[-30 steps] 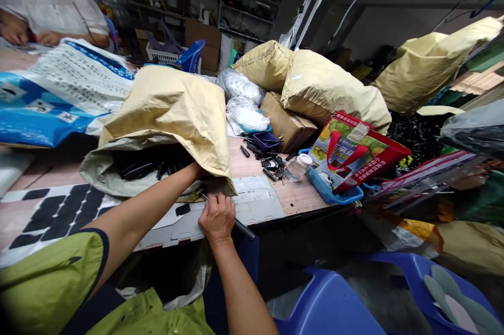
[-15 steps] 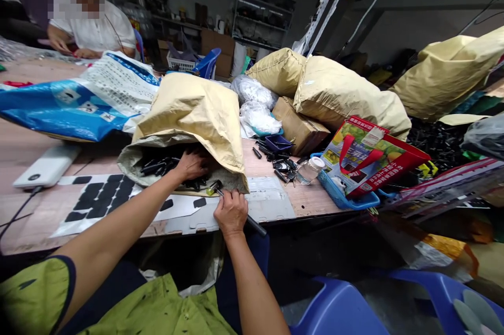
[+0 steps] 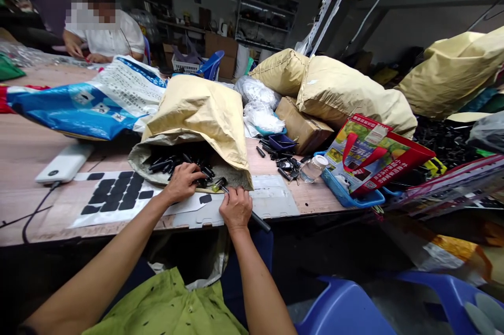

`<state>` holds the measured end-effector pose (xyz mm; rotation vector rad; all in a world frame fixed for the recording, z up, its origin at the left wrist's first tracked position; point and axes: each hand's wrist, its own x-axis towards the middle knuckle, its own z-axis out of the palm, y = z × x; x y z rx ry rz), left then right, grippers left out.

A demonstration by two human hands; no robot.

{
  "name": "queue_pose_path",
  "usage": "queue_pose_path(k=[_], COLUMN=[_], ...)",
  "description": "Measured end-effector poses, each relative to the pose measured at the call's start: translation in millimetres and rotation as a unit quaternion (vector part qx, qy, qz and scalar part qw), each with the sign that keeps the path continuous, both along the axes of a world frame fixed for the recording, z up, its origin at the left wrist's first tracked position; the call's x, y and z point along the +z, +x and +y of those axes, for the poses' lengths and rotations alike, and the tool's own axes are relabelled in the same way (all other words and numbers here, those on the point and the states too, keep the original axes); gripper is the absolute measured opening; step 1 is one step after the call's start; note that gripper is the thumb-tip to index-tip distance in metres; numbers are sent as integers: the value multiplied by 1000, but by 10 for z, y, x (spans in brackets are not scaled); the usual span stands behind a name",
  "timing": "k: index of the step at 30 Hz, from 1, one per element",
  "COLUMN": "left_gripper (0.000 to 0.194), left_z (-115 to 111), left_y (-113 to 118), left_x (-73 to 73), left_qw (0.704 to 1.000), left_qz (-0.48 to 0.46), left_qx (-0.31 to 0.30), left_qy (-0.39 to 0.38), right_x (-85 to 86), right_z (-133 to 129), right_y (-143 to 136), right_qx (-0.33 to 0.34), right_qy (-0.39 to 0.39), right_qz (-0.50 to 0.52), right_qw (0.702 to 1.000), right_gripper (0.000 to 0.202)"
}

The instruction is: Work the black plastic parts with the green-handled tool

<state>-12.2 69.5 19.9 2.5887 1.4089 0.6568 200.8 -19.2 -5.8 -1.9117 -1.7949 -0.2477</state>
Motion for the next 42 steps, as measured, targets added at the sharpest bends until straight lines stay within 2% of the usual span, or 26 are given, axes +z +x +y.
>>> queue_pose_path(k=[4,9,15,18,21,25,29,32,36,42], left_gripper=[31,26,25,12,10,18,18,19,25,19], left_z=[59,60,-115,-224,-332,-405,-433,-488,-581,-642], left_y=[13,54,97,105,115,114,47,-35,-71,107], left_x=[33,98,67,78,78,34,-39,-121,-221,-254], left_qw=[999,997,997,997,997,998,997,995,997,998], left_qz=[42,40,26,21,12,-1,6,-23,-59,-63], left_qx=[-11,-67,-68,-59,-46,-35,-81,-102,-57,7], left_qy=[-4,-11,17,39,54,43,18,4,0,-11], right_x=[2,6,11,5,-6,-12,-10,-13,-19,-4], right_z=[-2,-5,-2,1,3,4,4,3,6,4], right_y=[-2,-7,-11,-9,-8,-8,-8,-7,-4,-5], right_qx=[-1,-3,-4,-4,-4,-3,-2,-4,-4,-3], right_qy=[1,-1,-5,-2,-1,-3,1,2,-1,-4], right_qz=[1,3,2,7,9,7,6,7,9,9], right_qw=[1000,1000,1000,1000,1000,1000,1000,1000,1000,1000], right_gripper=[22,22,21,21,22,22,22,21,22,22])
